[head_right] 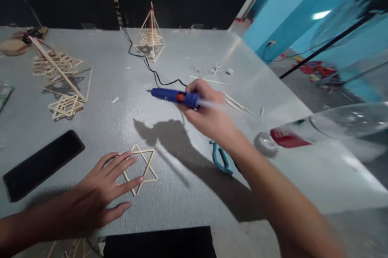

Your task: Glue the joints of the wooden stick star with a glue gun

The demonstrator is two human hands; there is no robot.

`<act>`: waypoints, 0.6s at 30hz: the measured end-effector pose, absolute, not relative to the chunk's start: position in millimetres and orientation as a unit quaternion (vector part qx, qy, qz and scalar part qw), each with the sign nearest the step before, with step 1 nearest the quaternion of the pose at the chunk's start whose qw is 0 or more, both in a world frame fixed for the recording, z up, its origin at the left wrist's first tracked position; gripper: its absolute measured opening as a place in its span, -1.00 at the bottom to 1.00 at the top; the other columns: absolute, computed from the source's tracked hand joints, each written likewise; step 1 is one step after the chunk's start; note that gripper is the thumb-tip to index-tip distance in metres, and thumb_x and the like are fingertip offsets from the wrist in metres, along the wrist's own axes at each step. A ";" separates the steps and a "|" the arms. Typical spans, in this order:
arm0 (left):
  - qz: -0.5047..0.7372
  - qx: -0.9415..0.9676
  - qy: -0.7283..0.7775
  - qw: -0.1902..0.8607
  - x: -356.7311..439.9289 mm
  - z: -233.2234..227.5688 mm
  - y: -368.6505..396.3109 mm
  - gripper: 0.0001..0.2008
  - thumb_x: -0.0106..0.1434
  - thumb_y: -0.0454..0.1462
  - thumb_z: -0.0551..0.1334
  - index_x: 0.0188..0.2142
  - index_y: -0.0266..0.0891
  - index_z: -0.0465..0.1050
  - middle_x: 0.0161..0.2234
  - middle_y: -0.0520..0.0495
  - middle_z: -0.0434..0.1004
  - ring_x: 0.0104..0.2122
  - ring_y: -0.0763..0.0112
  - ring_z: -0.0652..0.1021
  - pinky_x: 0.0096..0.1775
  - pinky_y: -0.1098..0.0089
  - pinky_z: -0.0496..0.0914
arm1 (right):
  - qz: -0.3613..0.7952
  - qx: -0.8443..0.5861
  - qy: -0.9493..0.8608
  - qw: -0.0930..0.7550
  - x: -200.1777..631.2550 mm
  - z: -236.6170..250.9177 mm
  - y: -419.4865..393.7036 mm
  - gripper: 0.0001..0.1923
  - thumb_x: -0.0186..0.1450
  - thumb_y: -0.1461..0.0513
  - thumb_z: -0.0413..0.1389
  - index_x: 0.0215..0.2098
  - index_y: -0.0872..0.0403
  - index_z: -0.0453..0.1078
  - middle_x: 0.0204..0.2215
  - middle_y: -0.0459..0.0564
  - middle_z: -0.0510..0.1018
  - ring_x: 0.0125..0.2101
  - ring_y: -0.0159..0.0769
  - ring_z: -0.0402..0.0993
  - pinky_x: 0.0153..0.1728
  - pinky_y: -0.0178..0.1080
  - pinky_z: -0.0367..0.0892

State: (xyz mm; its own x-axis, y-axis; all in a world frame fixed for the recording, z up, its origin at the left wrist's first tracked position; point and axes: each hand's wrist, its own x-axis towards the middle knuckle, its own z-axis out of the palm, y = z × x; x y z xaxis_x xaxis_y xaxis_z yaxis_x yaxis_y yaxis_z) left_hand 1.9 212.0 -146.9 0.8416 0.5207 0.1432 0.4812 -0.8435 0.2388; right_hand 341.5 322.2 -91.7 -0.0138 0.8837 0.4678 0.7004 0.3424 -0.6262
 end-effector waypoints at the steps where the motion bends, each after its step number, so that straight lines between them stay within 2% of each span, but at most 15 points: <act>1: 0.109 0.958 0.249 0.092 1.0 -149.6 212.5 -0.46 0.40 -0.12 0.41 0.33 -0.09 0.48 0.39 -0.41 0.38 0.42 -0.27 0.37 0.32 -0.27 0.29 | 0.084 -0.573 -0.705 0.410 341.3 -101.9 310.1 -0.76 0.24 0.09 0.27 -0.24 -0.09 0.30 -0.52 -0.20 0.40 -0.54 -0.30 0.26 -0.46 -0.18 0.16; 4: 0.132 0.965 0.214 0.076 -3.0 -159.4 214.7 -0.46 0.44 -0.14 0.32 0.36 -0.13 0.45 0.38 -0.50 0.37 0.42 -0.37 0.34 0.26 -0.35 0.30 | 0.067 -0.567 -0.727 0.380 338.3 -128.0 281.2 -0.72 0.13 0.20 0.21 -0.20 -0.09 0.31 -0.43 -0.13 0.50 -0.47 -0.23 0.38 -0.38 -0.16 0.23; 8: 0.126 0.966 0.218 0.065 -6.5 -164.7 215.7 -0.46 0.48 -0.12 0.26 0.40 -0.08 0.41 0.41 -0.46 0.32 0.43 -0.34 0.32 0.29 -0.34 0.27 | 0.066 -0.559 -0.731 0.386 330.5 -153.6 265.9 -0.63 0.13 0.20 0.18 -0.08 -0.10 0.33 -0.36 -0.07 0.57 -0.33 -0.11 0.50 -0.26 -0.11 0.33; 13: 0.118 0.968 0.213 0.057 -5.6 -159.2 215.0 -0.47 0.48 -0.11 0.26 0.39 -0.10 0.42 0.43 -0.48 0.28 0.43 -0.31 0.32 0.29 -0.32 0.27 | 0.070 -0.540 -0.734 0.405 328.5 -173.8 269.6 -0.60 0.15 0.20 0.17 -0.02 -0.07 0.40 -0.31 0.01 0.58 -0.23 -0.02 0.55 -0.17 -0.04 0.38; 18: 0.118 0.970 0.207 0.051 -4.0 -155.5 215.7 -0.49 0.48 -0.13 0.25 0.38 -0.10 0.43 0.43 -0.45 0.29 0.44 -0.26 0.33 0.30 -0.26 0.27 | 0.078 -0.540 -0.730 0.412 332.9 -183.9 275.3 -0.65 0.19 0.19 0.18 -0.03 -0.04 0.44 -0.30 0.01 0.58 -0.27 -0.08 0.52 -0.19 -0.08 0.37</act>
